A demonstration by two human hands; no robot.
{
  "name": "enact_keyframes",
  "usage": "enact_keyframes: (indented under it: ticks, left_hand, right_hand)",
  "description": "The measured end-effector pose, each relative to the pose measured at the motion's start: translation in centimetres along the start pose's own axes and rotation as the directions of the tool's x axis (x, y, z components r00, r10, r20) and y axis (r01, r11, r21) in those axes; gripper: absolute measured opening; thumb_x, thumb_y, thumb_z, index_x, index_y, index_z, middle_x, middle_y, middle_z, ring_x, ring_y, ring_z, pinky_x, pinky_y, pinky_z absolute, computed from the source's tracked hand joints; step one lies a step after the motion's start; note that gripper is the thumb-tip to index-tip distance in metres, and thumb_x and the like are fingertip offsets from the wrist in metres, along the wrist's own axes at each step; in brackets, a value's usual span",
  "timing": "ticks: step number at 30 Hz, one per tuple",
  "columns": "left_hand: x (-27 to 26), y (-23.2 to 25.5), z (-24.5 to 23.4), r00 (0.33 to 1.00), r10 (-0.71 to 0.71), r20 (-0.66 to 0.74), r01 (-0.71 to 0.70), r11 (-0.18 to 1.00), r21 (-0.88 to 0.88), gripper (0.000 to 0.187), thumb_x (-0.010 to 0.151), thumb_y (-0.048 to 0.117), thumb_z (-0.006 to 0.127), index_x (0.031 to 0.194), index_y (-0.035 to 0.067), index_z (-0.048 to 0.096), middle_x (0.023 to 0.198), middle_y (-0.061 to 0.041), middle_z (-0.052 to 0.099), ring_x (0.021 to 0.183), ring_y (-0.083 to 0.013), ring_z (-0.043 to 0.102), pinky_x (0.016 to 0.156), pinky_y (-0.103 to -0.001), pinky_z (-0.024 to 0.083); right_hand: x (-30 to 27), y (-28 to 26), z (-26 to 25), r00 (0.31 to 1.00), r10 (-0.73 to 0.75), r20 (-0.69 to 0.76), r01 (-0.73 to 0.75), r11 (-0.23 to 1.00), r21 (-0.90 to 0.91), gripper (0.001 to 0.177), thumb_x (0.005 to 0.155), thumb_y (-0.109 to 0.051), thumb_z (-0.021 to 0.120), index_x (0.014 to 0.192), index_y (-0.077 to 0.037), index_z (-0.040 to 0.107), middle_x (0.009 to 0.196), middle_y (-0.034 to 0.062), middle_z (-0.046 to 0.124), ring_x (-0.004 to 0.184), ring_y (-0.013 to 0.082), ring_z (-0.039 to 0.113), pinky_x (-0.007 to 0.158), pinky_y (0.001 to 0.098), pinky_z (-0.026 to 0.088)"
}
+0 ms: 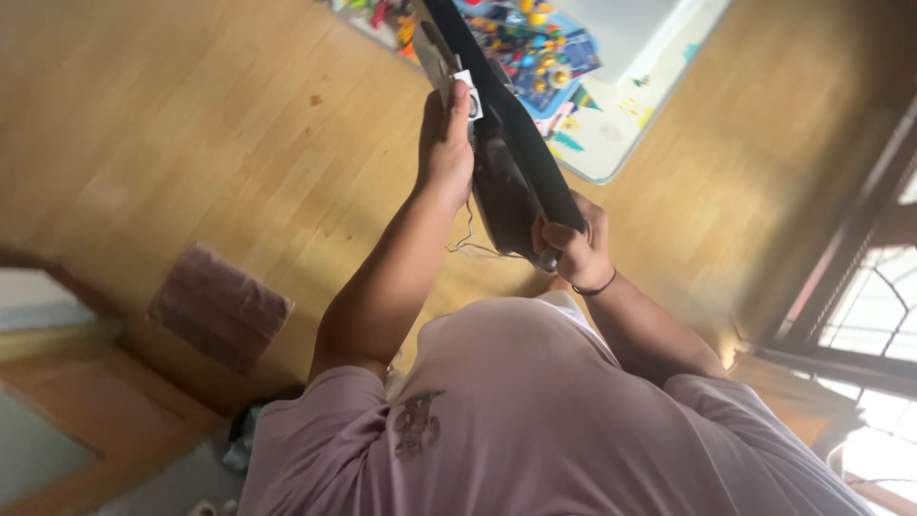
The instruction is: Vacuuming the floor around furniture and a crib in a bedroom.
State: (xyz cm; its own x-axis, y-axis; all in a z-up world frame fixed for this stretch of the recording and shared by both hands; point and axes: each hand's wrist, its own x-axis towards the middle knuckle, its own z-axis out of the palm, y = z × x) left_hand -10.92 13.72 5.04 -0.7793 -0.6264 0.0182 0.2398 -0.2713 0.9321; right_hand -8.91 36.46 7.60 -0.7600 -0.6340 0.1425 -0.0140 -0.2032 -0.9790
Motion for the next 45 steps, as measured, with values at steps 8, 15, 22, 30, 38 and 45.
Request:
enact_keyframes:
  ticks: [8,15,22,30,38,45]
  left_hand:
    - [-0.2,-4.7,16.5,0.961,0.012,0.275,0.001,0.999,-0.048,0.055,0.105,0.052,0.055,0.129,0.002,0.056,0.117,-0.006,0.063,0.107,-0.0176,0.059,0.096,-0.033,0.048]
    - [-2.3,-10.0,34.1,0.910,-0.065,0.409,0.028,0.995,0.096,0.055,0.106,0.054,0.052,0.121,0.001,0.060,0.106,-0.007,0.060,0.098,-0.0172,0.055,0.089,-0.030,0.045]
    - [-2.7,-13.8,47.8,0.827,-0.090,0.555,0.052,0.995,0.084,0.055,0.103,0.056,0.049,0.119,0.004,0.058,0.104,-0.005,0.057,0.096,-0.0173,0.053,0.088,-0.030,0.045]
    - [0.1,-22.2,60.1,0.746,-0.166,0.645,0.127,0.986,0.107,0.051,0.105,0.053,0.050,0.108,0.003,0.057,0.096,-0.005,0.055,0.089,-0.0179,0.052,0.082,-0.031,0.044]
    - [8.0,-31.2,74.4,0.698,-0.174,0.694,0.143,0.984,0.103,0.049,0.104,0.051,0.049,0.110,0.004,0.060,0.099,-0.004,0.062,0.092,-0.0165,0.058,0.086,-0.030,0.047]
    - [18.2,-34.4,88.1,0.657,-0.293,0.694,0.253,0.954,0.163,0.053,0.103,0.054,0.050,0.113,0.002,0.059,0.099,-0.004,0.060,0.092,-0.0156,0.055,0.085,-0.030,0.046]
  right_hand:
    - [-3.6,-4.3,-12.5,0.975,-0.059,-0.214,0.043,0.996,-0.076,0.033,0.081,-0.030,0.066,0.091,0.001,0.061,0.072,0.0083,0.064,0.066,0.0139,0.058,0.060,0.0267,0.044]
    - [-7.0,-7.6,-27.8,0.933,-0.127,-0.336,0.054,0.974,-0.218,0.020,0.079,-0.019,0.066,0.085,-0.002,0.060,0.072,0.0056,0.065,0.064,0.0112,0.059,0.058,0.0253,0.046]
    - [-8.6,-9.2,-38.7,0.870,-0.122,-0.478,0.022,0.977,-0.211,0.023,0.079,-0.021,0.066,0.089,0.000,0.061,0.073,0.0062,0.065,0.065,0.0119,0.060,0.058,0.0258,0.047]
    - [-6.9,-8.9,-49.4,0.801,-0.114,-0.588,0.000,0.982,-0.190,0.034,0.083,-0.030,0.068,0.091,0.002,0.060,0.071,0.0068,0.065,0.065,0.0130,0.060,0.059,0.0265,0.047]
    - [0.8,-9.3,-63.7,0.748,-0.079,-0.659,-0.043,0.985,-0.167,0.034,0.084,-0.027,0.066,0.098,0.003,0.061,0.072,0.0077,0.065,0.065,0.0129,0.059,0.059,0.0259,0.045]
    - [10.9,-12.3,-77.1,0.691,0.008,-0.722,-0.201,0.962,-0.182,0.031,0.082,-0.028,0.066,0.091,0.002,0.063,0.071,0.0064,0.065,0.067,0.0126,0.060,0.061,0.0259,0.046]
